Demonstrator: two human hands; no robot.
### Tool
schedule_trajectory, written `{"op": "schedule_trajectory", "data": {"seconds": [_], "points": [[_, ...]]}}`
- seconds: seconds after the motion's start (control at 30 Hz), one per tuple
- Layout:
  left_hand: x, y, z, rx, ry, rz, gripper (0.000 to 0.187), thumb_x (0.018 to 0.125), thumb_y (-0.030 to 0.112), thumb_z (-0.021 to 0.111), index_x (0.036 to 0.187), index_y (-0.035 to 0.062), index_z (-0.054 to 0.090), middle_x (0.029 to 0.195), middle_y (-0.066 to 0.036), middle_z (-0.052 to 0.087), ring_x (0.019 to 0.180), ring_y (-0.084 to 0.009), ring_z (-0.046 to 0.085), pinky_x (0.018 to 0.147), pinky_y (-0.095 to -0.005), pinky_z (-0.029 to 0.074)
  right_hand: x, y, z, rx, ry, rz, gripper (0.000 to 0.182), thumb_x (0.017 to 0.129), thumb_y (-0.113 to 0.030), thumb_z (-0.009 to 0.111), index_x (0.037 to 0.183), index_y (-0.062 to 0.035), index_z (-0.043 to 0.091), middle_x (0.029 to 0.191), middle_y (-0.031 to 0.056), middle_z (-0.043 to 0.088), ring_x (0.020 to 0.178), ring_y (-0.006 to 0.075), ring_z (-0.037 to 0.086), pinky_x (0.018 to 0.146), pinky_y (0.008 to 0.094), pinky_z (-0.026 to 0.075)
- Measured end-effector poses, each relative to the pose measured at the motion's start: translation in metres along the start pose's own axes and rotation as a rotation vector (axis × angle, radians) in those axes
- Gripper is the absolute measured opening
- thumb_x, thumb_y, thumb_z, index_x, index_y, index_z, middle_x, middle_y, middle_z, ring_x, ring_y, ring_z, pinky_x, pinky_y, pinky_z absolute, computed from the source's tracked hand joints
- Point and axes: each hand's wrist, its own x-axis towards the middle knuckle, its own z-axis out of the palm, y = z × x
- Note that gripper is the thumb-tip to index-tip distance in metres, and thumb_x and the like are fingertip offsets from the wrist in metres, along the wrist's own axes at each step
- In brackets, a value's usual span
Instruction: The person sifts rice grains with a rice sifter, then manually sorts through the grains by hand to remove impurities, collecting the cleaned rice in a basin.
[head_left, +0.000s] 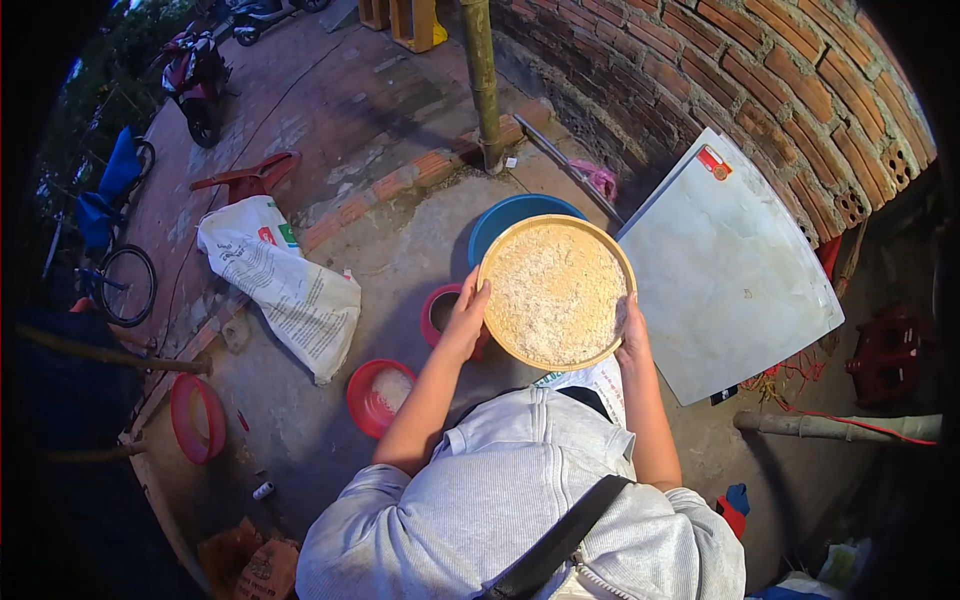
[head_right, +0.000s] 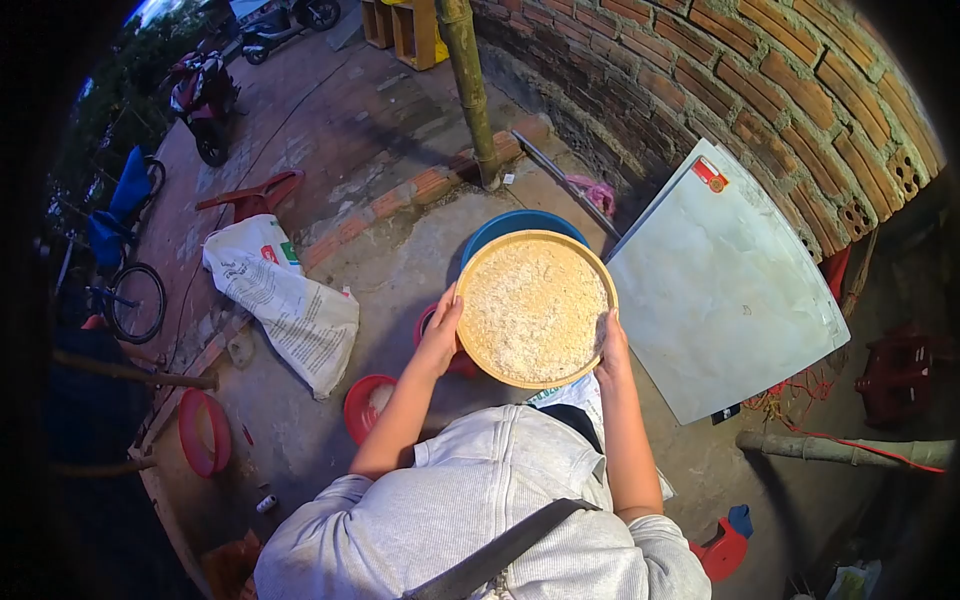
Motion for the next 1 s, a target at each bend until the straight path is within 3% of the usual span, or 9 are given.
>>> {"op": "schedule_trajectory", "data": {"seconds": [0.17,0.33,0.4,0.43,0.5,0.53,0.7,0.9,1.0], "points": [[-0.004,0.018,0.022,0.018,0.193,-0.091,0.043,0.093,0.030,0.051,0.125,0.0015,0.046,0.118,-0.011,0.055,0.104,-0.0177,0.054,0.087,-0.0314,0.044,-0.014,-0.017,0.020,-0.099,0.006,-0.029,0.055,0.094,-0.045,0.040,0.126,-0.0009,0.044,0.120,0.0127,0.055,0.105,0.0229,0.056,0.090,0.0359,0.046],[0.002,0.004,0.021,-0.003,0.193,-0.017,0.037,0.095,0.026,0.049,0.121,0.0002,0.049,0.111,-0.009,0.059,0.099,-0.0162,0.056,0.085,-0.0301,0.044,-0.019,-0.033,0.023,-0.291,0.070,-0.107,0.043,0.096,-0.030,0.045,0.127,-0.0006,0.044,0.115,0.0122,0.056,0.104,0.0192,0.056,0.089,0.0339,0.044],[-0.002,0.005,0.021,0.013,0.171,-0.015,0.036,0.095,0.026,0.049,0.119,0.0002,0.049,0.110,-0.008,0.059,0.097,-0.0157,0.056,0.084,-0.0296,0.044,-0.021,-0.042,0.027,-0.727,0.189,-0.455,0.037,0.092,-0.019,0.052,0.125,-0.0017,0.046,0.115,0.0154,0.057,0.105,0.0239,0.056,0.090,0.0354,0.044],[-0.004,0.006,0.021,0.022,0.151,0.003,0.035,0.095,0.026,0.049,0.118,0.0002,0.050,0.109,-0.008,0.059,0.096,-0.0152,0.056,0.084,-0.0291,0.044,-0.024,-0.047,0.030,-0.730,0.199,-0.450,0.037,0.092,-0.019,0.052,0.125,-0.0017,0.046,0.115,0.0154,0.057,0.105,0.0239,0.056,0.090,0.0354,0.044],[-0.006,0.004,0.022,0.039,0.146,0.001,0.034,0.095,0.025,0.048,0.118,0.0003,0.050,0.109,-0.008,0.059,0.095,-0.0149,0.057,0.084,-0.0290,0.044,-0.027,-0.057,0.037,-1.399,0.223,-1.010,0.038,0.085,-0.012,0.058,0.121,-0.0022,0.049,0.115,0.0193,0.055,0.106,0.0348,0.054,0.092,0.0386,0.043],[-0.006,0.004,0.022,0.058,0.145,0.008,0.033,0.095,0.025,0.048,0.117,0.0003,0.051,0.108,-0.008,0.059,0.095,-0.0146,0.057,0.084,-0.0288,0.044,-0.029,-0.057,0.041,-1.427,0.192,-1.044,0.037,0.081,-0.009,0.060,0.116,-0.0033,0.054,0.118,0.0189,0.054,0.110,0.0406,0.049,0.095,0.0455,0.040],[-0.013,-0.014,0.030,0.012,0.181,-0.010,0.032,0.096,0.024,0.046,0.118,0.0011,0.051,0.109,-0.007,0.059,0.096,-0.0144,0.056,0.085,-0.0288,0.044,-0.038,-0.052,0.061,-1.695,-0.025,-1.055,0.028,0.081,-0.009,0.059,0.109,-0.0041,0.058,0.117,0.0139,0.055,0.115,0.0356,0.047,0.097,0.0535,0.035],[-0.027,-0.033,0.041,-0.086,0.246,-0.060,0.033,0.097,0.025,0.045,0.120,0.0027,0.049,0.113,-0.007,0.058,0.100,-0.0165,0.056,0.087,-0.0310,0.044,-0.054,-0.042,0.072,-1.526,-0.407,-0.863,0.028,0.077,-0.013,0.065,0.102,-0.0027,0.061,0.108,0.0148,0.058,0.103,0.0321,0.053,0.088,0.0393,0.045],[-0.031,-0.042,0.044,-0.072,0.273,-0.055,0.033,0.097,0.024,0.044,0.121,0.0031,0.049,0.115,-0.008,0.057,0.102,-0.0176,0.056,0.087,-0.0322,0.045,-0.057,-0.033,0.046,-1.434,-0.441,-0.825,0.025,0.073,-0.009,0.064,0.097,-0.0028,0.063,0.098,0.0125,0.061,0.093,0.0294,0.057,0.080,0.0354,0.048]]}}
